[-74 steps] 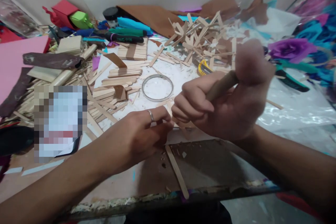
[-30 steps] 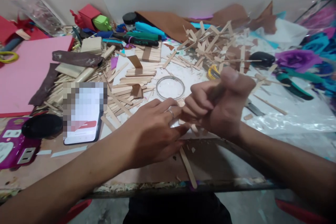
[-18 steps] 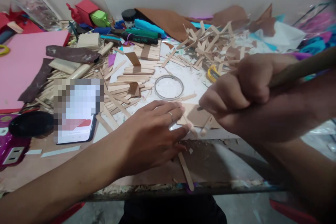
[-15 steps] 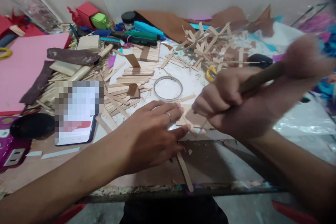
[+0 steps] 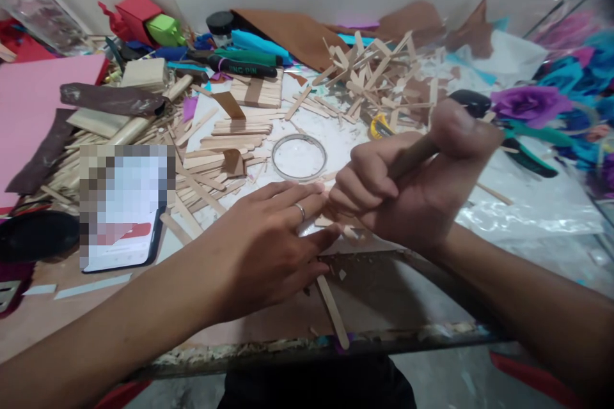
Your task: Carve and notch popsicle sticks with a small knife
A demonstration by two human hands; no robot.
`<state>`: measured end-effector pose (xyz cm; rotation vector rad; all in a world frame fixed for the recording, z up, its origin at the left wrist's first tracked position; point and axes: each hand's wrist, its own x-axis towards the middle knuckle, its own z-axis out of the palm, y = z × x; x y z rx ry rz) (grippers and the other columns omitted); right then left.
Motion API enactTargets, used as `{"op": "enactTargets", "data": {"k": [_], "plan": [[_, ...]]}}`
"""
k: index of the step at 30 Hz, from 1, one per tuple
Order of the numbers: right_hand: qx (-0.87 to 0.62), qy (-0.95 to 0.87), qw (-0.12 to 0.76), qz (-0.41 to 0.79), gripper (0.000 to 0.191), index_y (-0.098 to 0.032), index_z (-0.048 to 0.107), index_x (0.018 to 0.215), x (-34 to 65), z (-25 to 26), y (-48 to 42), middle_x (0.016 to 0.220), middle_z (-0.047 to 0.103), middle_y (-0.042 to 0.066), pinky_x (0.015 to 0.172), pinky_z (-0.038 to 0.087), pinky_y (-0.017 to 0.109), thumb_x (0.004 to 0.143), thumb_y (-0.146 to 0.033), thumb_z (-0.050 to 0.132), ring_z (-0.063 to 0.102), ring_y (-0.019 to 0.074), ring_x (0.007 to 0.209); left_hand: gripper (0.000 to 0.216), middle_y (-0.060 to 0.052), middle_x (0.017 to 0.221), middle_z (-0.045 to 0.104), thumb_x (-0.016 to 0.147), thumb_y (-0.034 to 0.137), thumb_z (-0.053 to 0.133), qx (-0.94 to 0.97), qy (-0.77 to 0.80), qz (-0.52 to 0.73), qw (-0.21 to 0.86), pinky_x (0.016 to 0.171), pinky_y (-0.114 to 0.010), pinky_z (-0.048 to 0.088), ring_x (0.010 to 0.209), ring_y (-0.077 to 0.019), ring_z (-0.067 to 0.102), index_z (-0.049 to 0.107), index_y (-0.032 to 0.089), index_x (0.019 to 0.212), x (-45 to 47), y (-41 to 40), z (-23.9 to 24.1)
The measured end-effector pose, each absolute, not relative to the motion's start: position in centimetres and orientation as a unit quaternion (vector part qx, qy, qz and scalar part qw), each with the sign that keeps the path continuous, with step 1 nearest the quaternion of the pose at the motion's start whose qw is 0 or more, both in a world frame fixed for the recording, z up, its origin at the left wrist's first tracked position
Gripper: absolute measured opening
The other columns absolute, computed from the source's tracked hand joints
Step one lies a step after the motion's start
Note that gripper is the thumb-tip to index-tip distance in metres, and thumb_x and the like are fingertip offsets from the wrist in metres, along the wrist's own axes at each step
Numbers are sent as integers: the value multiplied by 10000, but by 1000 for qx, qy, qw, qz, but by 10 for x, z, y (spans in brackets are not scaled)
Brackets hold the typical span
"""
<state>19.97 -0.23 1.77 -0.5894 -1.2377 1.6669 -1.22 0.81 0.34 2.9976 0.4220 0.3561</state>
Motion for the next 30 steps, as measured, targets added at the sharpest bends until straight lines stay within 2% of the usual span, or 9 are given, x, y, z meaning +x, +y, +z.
{"op": "enactTargets", "data": {"k": [5,10,15,20,23,26,30], "plan": [[-233,-525,464,675,678,-254,367,516,198,19,-3,443,295,-47,457,319,322,887,-796,537,282,114,423,347,-126,1371,648,997,409,602,983,140,100,59,1088,-516,534,1268,-312,622,730,225,1262,-13,8,5],[-272,-520,457,669,705,-246,346,496,198,24,-5,433,295,-51,460,312,315,881,-797,560,281,103,424,357,-108,1346,659,1020,415,562,983,139,100,67,1100,-527,524,1285,-314,608,719,233,1285,-12,9,5],[-287,-520,444,671,687,-242,336,472,190,26,-5,422,262,-56,461,300,312,859,-732,621,288,99,418,364,-116,1354,648,1021,406,553,982,143,92,78,1105,-539,515,1313,-326,589,694,225,1304,-10,9,7],[-300,-450,524,658,633,-242,307,463,174,21,-12,414,221,-63,425,183,305,854,-621,629,178,88,392,356,-124,1342,653,1025,402,550,983,136,108,64,1108,-522,517,1301,-317,596,704,210,1281,-11,9,6],[-273,-443,552,651,580,-236,346,488,170,13,-14,445,252,-63,431,192,301,879,-574,607,193,89,411,361,-128,1325,660,1022,408,559,982,133,118,58,1122,-515,509,1300,-315,597,707,201,1279,-12,9,4],[-233,-457,565,646,645,-234,322,496,171,5,-9,426,227,-71,399,178,273,919,-669,543,182,77,386,380,-131,1339,654,1016,446,565,981,139,116,64,1126,-541,503,1313,-329,591,717,221,1281,-13,9,2],[-212,-480,525,670,717,-240,300,472,177,11,-4,383,224,-70,376,186,272,894,-778,514,192,77,348,405,-120,1387,635,1005,428,588,981,153,95,76,1153,-540,477,1340,-317,579,679,257,1361,-13,8,1]]}}
